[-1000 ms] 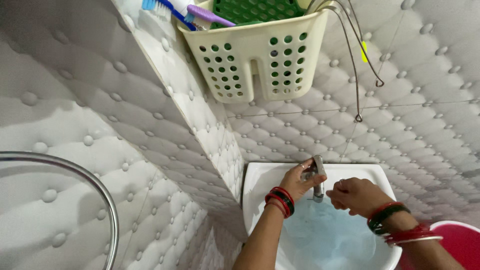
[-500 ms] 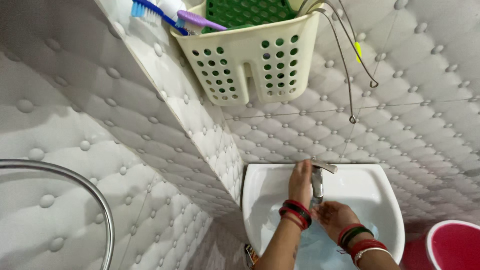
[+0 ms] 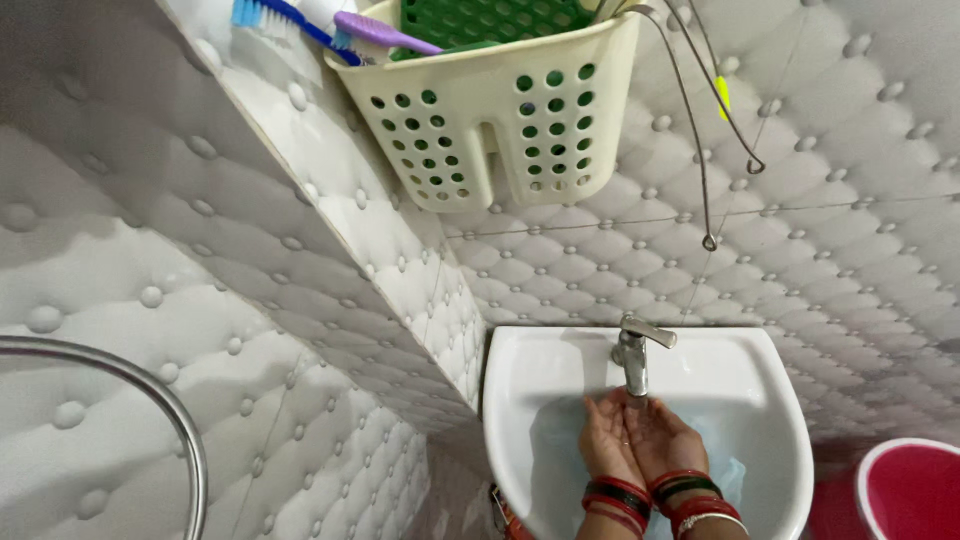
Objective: The person scrubs the textured white bathroom wall and the sink basin using a blue bath sponge. They wipe the wall around a wall-mounted caddy, then clean the sink surface and faucet before rinsing the sponge and their hands under running water.
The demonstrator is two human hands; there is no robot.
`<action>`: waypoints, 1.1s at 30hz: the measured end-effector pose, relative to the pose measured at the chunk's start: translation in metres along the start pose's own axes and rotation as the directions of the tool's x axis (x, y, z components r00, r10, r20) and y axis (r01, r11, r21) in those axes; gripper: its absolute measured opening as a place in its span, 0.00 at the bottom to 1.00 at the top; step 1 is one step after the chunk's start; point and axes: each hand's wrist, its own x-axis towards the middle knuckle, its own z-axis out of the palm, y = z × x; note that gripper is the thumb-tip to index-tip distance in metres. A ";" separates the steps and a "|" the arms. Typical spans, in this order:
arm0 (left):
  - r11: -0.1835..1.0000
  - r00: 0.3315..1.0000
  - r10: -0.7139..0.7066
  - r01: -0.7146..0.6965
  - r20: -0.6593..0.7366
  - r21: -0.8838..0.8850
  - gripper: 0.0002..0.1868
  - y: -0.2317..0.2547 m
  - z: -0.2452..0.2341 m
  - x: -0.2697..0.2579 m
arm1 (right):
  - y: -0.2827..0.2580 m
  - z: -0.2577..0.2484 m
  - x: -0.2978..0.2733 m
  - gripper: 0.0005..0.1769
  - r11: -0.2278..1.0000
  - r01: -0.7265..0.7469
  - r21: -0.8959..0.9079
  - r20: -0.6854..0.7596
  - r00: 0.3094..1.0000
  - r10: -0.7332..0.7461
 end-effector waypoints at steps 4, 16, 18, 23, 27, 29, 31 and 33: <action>0.998 0.998 -0.064 0.064 0.020 -0.011 0.37 0.006 0.005 -0.003 | -0.002 0.006 -0.003 0.11 0.999 0.003 0.038 0.069 0.998 -0.006; 0.997 0.998 -0.064 0.064 -0.007 0.047 0.35 0.008 0.003 -0.001 | 0.003 0.007 0.001 0.15 0.998 -0.004 -0.057 0.025 1.000 0.005; 0.999 0.998 -0.047 0.046 0.049 0.008 0.34 0.002 0.001 0.001 | 0.002 -0.005 0.011 0.13 0.999 0.041 -0.028 0.035 0.999 -0.040; 0.989 0.993 -0.107 0.102 -0.040 -0.111 0.28 -0.017 0.002 0.013 | -0.020 -0.033 0.032 0.12 0.947 0.071 0.313 0.023 0.996 -0.083; 0.973 0.969 -0.148 0.107 -0.196 -0.204 0.23 -0.030 0.015 0.035 | -0.056 0.020 0.008 0.11 0.882 0.095 0.462 0.080 0.986 -0.147; 0.981 0.963 -0.123 0.082 -0.238 -0.175 0.22 -0.033 0.021 0.040 | -0.089 0.093 -0.021 0.12 0.961 0.105 0.255 0.095 0.987 -0.133; 0.992 0.955 -0.114 0.095 -0.273 -0.082 0.20 -0.027 0.027 0.050 | -0.119 0.184 -0.062 0.21 0.982 0.075 -0.171 0.112 0.992 -0.056; 0.986 0.956 -0.165 0.155 -0.243 -0.063 0.16 -0.023 0.033 0.066 | -0.145 0.254 -0.120 0.27 0.872 0.209 -0.443 0.417 0.909 -0.006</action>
